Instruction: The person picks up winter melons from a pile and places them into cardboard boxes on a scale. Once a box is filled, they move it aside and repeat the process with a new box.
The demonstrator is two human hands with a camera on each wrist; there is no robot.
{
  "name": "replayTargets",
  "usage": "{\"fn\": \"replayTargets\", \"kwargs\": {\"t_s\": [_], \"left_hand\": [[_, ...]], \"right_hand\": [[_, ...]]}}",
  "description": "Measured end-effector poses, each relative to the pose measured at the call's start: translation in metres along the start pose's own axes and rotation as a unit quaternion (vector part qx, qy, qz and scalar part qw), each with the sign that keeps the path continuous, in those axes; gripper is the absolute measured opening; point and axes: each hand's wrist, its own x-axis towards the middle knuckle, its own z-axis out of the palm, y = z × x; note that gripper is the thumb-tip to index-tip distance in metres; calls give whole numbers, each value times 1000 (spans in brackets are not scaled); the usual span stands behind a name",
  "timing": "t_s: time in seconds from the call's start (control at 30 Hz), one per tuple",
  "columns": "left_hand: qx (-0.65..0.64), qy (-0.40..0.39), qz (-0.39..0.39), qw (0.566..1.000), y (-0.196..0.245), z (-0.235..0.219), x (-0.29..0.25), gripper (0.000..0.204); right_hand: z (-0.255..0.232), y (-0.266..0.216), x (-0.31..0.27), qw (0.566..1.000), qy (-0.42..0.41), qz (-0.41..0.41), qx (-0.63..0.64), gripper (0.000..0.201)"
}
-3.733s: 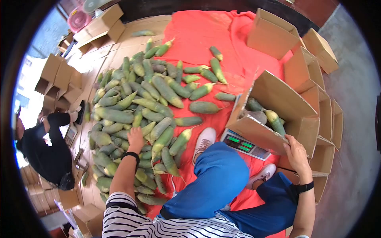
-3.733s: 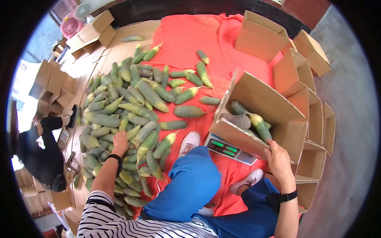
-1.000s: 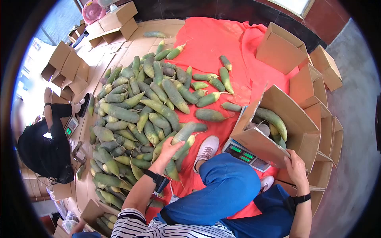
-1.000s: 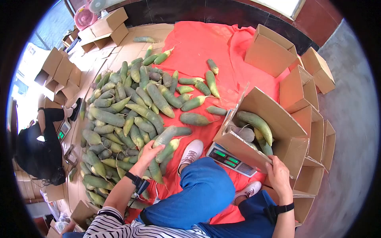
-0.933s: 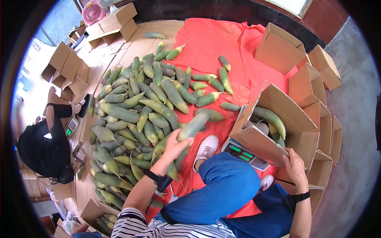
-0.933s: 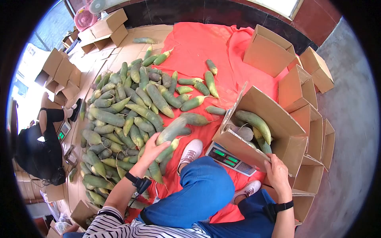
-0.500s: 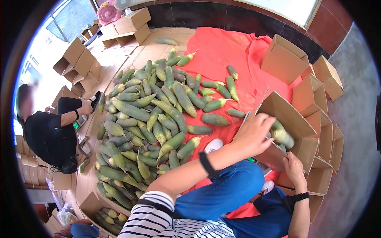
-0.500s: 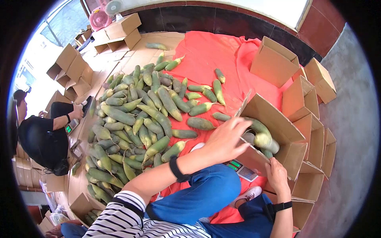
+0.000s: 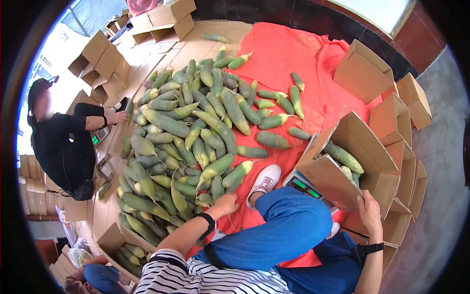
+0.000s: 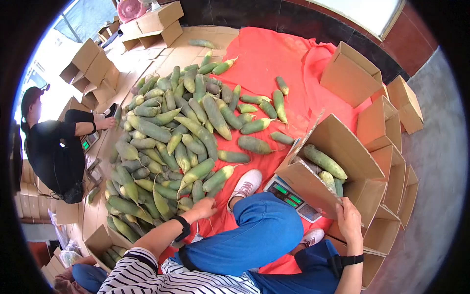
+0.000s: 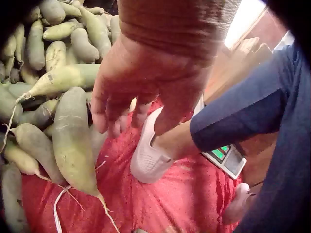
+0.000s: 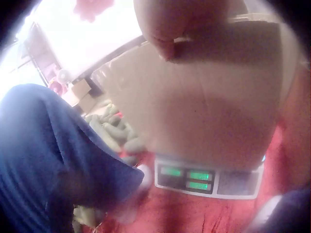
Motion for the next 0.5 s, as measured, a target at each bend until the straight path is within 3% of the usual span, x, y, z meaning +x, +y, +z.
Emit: {"fn": "replayTargets", "kwargs": {"t_s": [0.07, 0.1, 0.17, 0.5], "left_hand": [[6, 135, -33, 990, -4, -8, 8, 36], [4, 132, -33, 991, -7, -13, 13, 36], [74, 216, -63, 972, -13, -21, 22, 39], [218, 217, -111, 945, -38, 4, 91, 51]], "right_hand": [[3, -1, 1, 1000, -3, 8, 9, 21], [3, 1, 2, 1000, 0, 9, 8, 20], [3, 1, 3, 1000, 0, 13, 5, 20], [-1, -8, 4, 999, 1, 37, 8, 19]]}}
